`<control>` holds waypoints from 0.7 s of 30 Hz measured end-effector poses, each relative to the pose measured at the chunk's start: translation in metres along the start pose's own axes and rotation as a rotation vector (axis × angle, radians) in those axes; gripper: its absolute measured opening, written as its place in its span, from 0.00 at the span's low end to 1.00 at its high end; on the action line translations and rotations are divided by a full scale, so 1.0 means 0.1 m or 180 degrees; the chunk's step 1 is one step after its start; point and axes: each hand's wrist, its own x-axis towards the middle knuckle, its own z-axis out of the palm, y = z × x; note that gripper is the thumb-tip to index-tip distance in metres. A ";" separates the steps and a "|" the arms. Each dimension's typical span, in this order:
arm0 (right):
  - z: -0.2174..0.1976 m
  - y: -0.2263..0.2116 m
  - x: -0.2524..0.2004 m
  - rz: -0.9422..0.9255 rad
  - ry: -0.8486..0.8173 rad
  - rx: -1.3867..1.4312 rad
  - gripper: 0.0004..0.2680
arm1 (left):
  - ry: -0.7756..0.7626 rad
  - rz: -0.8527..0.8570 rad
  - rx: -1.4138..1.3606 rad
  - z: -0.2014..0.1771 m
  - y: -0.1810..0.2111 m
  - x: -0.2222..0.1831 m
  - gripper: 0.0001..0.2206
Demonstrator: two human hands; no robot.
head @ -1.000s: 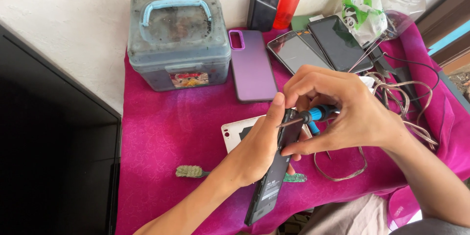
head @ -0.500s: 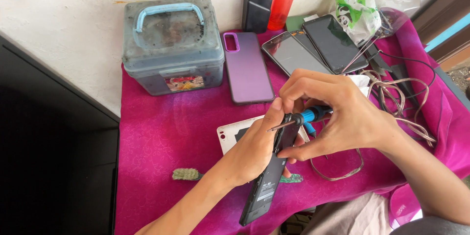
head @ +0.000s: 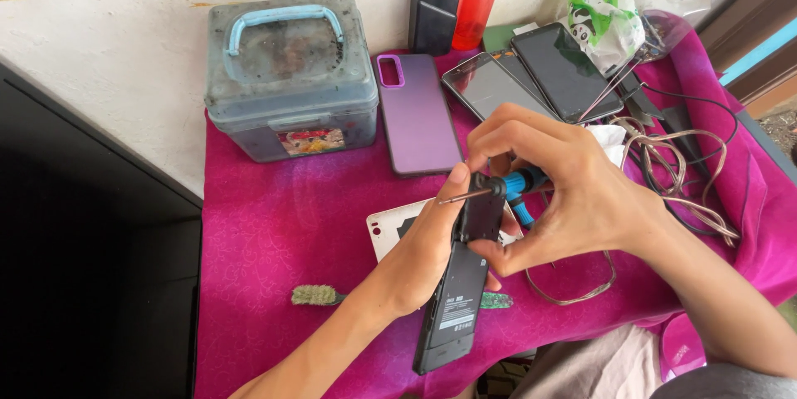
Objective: Disassembling a smartphone and cleaning its internal components using a screwdriver and a brush.
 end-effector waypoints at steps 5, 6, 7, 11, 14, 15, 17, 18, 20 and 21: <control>0.02 0.03 -0.02 -0.0012 0.0002 -0.0201 0.23 | -0.0091 0.0285 -0.0668 -0.08 -0.13 0.12 0.37; 0.02 0.02 -0.02 0.0022 0.0010 -0.0182 0.24 | -0.0157 0.0307 -0.0867 -0.09 -0.16 0.13 0.37; -0.01 0.01 -0.02 0.0005 0.0003 -0.0174 0.24 | -0.0141 0.0318 -0.0871 -0.13 -0.20 0.16 0.37; -0.13 -0.02 -0.09 0.0846 0.0093 0.0568 0.26 | -0.1198 0.0758 -0.1690 -0.27 -0.29 0.21 0.38; -0.22 0.14 -0.24 0.1784 0.0202 0.1589 0.24 | -0.1979 0.0903 -0.2418 -0.28 -0.17 0.11 0.37; -0.26 0.22 -0.31 0.2307 0.0250 0.2234 0.24 | -0.2324 0.1007 -0.2640 -0.27 -0.10 0.06 0.43; -0.26 0.37 -0.46 0.2249 0.0320 0.2587 0.17 | -0.2195 0.1016 -0.2622 -0.29 -0.19 0.08 0.41; -0.27 0.45 -0.53 0.2197 0.0388 0.2944 0.13 | -0.2064 0.1017 -0.2611 -0.30 -0.23 0.10 0.39; -0.27 0.35 -0.53 0.2013 0.0354 0.2441 0.15 | -0.2030 0.1116 -0.2454 -0.28 -0.23 0.09 0.40; -0.27 0.30 -0.53 0.1851 0.0328 0.1938 0.17 | -0.1998 0.1198 -0.2316 -0.27 -0.24 0.10 0.41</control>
